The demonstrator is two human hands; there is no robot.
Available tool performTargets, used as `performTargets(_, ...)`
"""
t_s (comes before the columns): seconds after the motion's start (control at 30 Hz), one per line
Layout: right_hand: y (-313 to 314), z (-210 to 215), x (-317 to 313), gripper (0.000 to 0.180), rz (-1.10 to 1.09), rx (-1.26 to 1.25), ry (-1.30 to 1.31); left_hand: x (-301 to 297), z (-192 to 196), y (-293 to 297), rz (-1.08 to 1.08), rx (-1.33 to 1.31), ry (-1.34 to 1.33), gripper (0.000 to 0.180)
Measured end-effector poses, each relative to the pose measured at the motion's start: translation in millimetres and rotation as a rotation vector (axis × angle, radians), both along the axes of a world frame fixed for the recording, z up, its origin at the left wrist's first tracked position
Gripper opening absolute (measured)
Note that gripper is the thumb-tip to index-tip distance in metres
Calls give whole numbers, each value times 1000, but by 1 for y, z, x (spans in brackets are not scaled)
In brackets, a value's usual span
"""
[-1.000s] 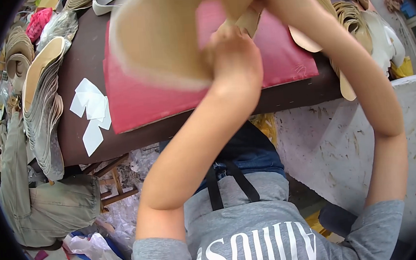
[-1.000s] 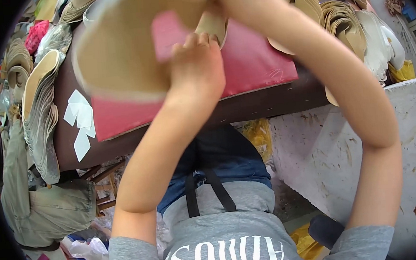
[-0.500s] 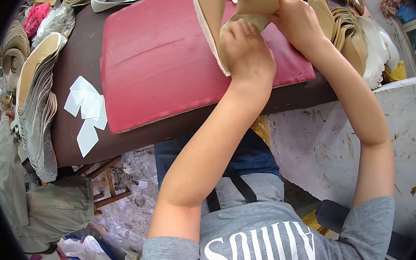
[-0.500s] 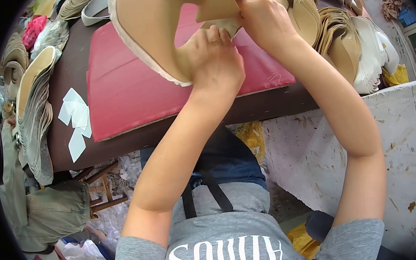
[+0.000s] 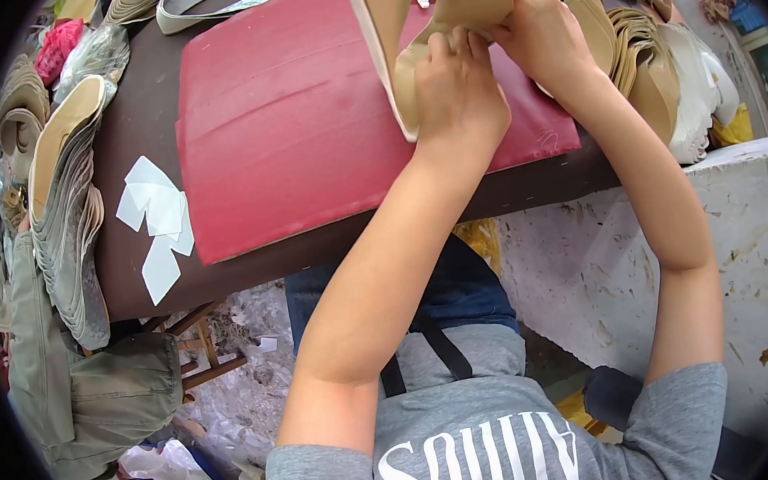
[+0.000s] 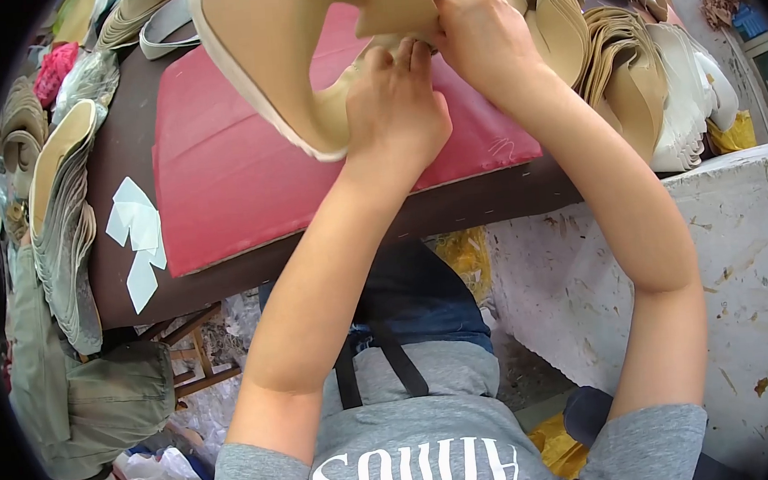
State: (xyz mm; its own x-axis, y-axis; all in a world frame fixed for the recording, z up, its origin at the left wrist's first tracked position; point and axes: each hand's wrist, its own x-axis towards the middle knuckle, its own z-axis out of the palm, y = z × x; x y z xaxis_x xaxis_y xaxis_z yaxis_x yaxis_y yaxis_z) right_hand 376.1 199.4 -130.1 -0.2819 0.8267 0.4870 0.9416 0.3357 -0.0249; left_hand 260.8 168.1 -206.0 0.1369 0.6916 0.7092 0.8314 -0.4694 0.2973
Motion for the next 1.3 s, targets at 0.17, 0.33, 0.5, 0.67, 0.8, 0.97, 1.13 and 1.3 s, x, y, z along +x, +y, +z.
performTargets(0.17,-14,22,-2,28,123,16,131,-5,27,17,-2,-105,305,12)
performTargets(0.33,-24,-7,29,31,-178,-125,382,-6,72,-24,11,-202,789,10)
performTargets(0.5,-29,-24,34,30,-214,-192,557,11,53,-34,155,-48,901,10)
performTargets(0.67,-21,-29,47,28,-183,-169,646,25,54,-18,114,-55,940,12)
performTargets(0.8,-25,-24,50,25,-155,-190,838,27,53,-9,111,62,957,13)
performTargets(0.97,-21,-29,51,22,-259,-107,583,30,48,-9,86,18,1017,13)
performTargets(1.13,-19,-34,49,21,-249,15,550,32,47,-5,52,206,826,20)
performTargets(1.3,-23,-22,41,20,-273,-45,664,42,64,-1,80,-284,1033,30)
